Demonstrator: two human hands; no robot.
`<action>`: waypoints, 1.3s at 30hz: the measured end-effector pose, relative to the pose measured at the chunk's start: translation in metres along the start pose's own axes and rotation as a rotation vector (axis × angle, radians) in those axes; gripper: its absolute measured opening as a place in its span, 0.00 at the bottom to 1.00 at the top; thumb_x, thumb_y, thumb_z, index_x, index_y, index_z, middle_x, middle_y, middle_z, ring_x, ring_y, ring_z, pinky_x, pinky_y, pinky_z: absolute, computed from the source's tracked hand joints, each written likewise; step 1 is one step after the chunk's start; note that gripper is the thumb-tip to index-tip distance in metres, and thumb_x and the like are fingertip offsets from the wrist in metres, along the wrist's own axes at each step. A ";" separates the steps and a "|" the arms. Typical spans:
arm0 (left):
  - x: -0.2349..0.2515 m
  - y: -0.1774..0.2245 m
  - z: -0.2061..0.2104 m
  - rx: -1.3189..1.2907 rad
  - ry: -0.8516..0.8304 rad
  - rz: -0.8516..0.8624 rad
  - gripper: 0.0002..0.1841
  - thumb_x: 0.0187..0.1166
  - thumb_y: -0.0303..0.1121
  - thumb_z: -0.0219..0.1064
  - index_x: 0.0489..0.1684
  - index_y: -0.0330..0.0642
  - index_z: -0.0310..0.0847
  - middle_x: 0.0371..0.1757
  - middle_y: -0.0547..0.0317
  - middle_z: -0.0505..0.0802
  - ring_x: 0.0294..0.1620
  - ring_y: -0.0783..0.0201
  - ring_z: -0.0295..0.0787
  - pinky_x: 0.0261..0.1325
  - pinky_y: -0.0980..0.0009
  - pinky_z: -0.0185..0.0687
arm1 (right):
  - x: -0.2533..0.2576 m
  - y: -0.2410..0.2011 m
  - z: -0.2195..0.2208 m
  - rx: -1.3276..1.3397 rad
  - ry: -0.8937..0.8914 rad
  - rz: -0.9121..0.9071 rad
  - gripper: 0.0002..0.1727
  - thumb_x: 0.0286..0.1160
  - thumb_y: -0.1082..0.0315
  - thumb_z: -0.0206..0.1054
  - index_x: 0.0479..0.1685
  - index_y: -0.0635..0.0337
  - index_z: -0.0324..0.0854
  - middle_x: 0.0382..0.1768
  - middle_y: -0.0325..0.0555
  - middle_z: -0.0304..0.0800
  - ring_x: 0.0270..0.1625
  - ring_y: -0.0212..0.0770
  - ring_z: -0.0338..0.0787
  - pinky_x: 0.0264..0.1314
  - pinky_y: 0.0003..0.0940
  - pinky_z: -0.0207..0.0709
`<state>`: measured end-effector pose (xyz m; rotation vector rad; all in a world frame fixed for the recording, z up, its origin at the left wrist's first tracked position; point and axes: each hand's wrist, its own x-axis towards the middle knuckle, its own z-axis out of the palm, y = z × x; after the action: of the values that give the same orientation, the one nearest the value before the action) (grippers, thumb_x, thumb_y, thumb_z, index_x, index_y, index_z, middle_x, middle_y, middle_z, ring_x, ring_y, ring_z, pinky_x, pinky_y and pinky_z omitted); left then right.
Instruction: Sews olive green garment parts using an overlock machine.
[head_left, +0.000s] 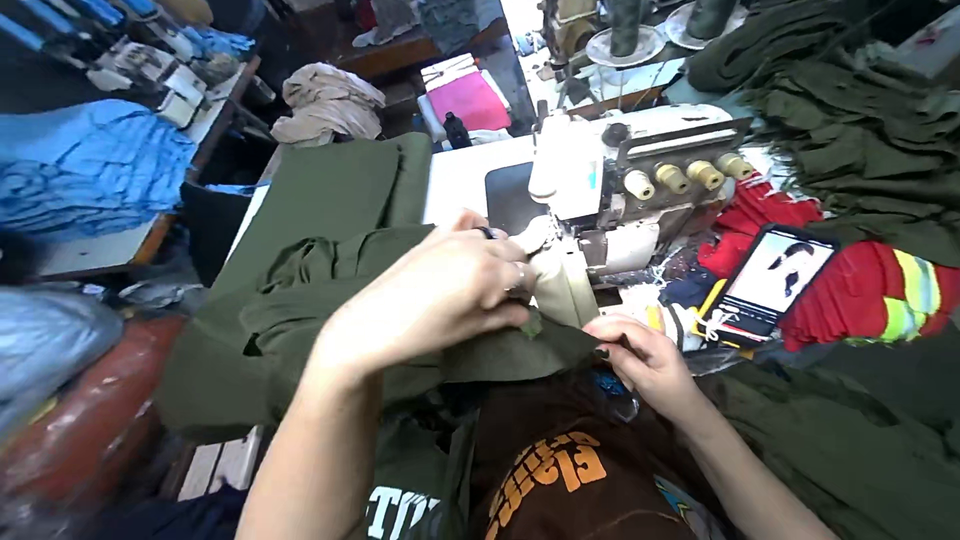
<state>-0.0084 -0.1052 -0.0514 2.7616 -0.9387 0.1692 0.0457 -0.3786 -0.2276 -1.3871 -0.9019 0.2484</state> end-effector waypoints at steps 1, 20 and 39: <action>0.005 -0.003 0.004 -0.016 -0.025 0.006 0.14 0.79 0.45 0.66 0.30 0.50 0.92 0.33 0.66 0.91 0.41 0.66 0.87 0.62 0.51 0.70 | -0.004 0.003 0.002 0.035 0.025 0.020 0.09 0.85 0.68 0.63 0.51 0.60 0.88 0.57 0.38 0.90 0.38 0.16 0.84 0.37 0.12 0.79; 0.059 -0.016 0.054 -0.005 -0.095 -0.133 0.15 0.80 0.48 0.67 0.31 0.49 0.89 0.28 0.64 0.87 0.37 0.62 0.84 0.60 0.49 0.72 | 0.044 0.045 -0.004 -0.072 0.106 -0.032 0.10 0.83 0.74 0.63 0.51 0.64 0.89 0.56 0.42 0.92 0.58 0.27 0.89 0.63 0.23 0.84; 0.040 0.044 0.125 0.134 0.340 -0.428 0.07 0.78 0.37 0.73 0.32 0.50 0.94 0.35 0.63 0.90 0.50 0.61 0.85 0.77 0.47 0.58 | 0.038 0.042 0.000 -0.577 0.239 -0.219 0.12 0.76 0.80 0.66 0.49 0.59 0.92 0.56 0.48 0.95 0.56 0.38 0.95 0.59 0.32 0.88</action>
<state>0.0007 -0.1934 -0.1576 2.8454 -0.2531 0.6208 0.0850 -0.3452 -0.2511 -1.7799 -0.9530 -0.3674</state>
